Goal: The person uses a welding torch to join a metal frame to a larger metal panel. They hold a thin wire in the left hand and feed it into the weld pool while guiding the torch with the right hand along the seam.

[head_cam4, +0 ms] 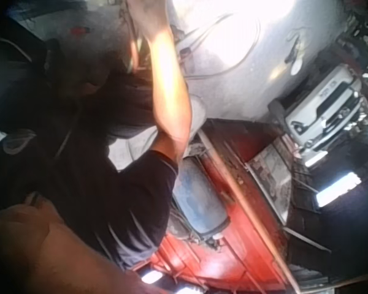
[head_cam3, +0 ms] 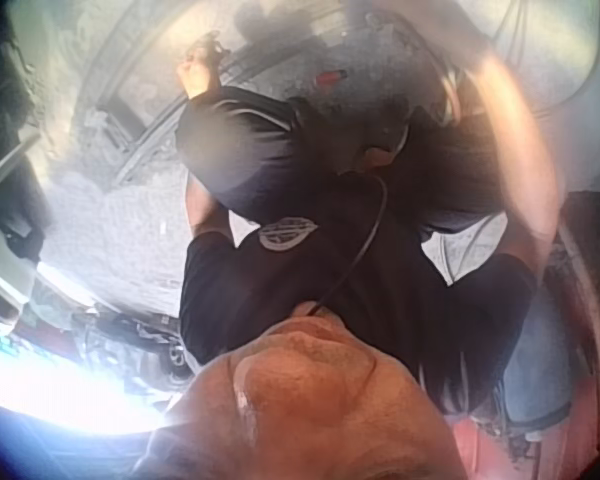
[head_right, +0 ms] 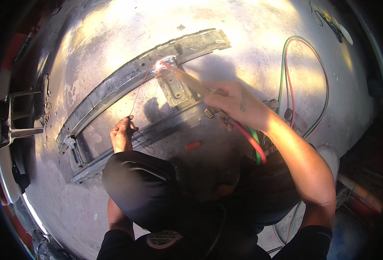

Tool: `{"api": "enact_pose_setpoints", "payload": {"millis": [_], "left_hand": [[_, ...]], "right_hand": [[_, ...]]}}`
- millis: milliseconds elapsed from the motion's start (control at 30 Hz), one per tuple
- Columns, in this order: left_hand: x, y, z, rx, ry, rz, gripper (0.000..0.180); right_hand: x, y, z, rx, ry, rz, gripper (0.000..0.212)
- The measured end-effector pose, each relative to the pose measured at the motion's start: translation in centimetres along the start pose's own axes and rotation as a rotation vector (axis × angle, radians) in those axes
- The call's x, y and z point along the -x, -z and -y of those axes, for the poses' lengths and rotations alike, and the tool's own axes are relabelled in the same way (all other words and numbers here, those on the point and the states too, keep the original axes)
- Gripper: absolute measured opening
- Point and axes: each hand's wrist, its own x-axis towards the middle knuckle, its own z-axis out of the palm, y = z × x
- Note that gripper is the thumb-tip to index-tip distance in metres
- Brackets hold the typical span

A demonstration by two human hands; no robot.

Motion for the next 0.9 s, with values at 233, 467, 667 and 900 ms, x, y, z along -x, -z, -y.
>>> {"api": "enact_pose_setpoints", "payload": {"millis": [233, 467, 667, 900], "left_hand": [[-0.22, 0.11, 0.33, 0.01, -0.003, 0.009, 0.032], [-0.08, 0.12, 0.26, 0.012, -0.015, 0.017, 0.032], [-0.19, 0.2, 0.34, 0.012, -0.005, 0.015, 0.032], [-0.02, 0.01, 0.14, 0.017, -0.018, 0.01, 0.032]], "right_hand": [[0.04, 0.1, -0.06, -0.01, -0.004, 0.002, 0.058], [0.01, 0.03, 0.02, 0.008, 0.007, 0.006, 0.058], [-0.11, 0.17, -0.21, 0.0, 0.012, 0.007, 0.058], [-0.11, 0.13, -0.1, -0.005, 0.004, 0.003, 0.058]]}}
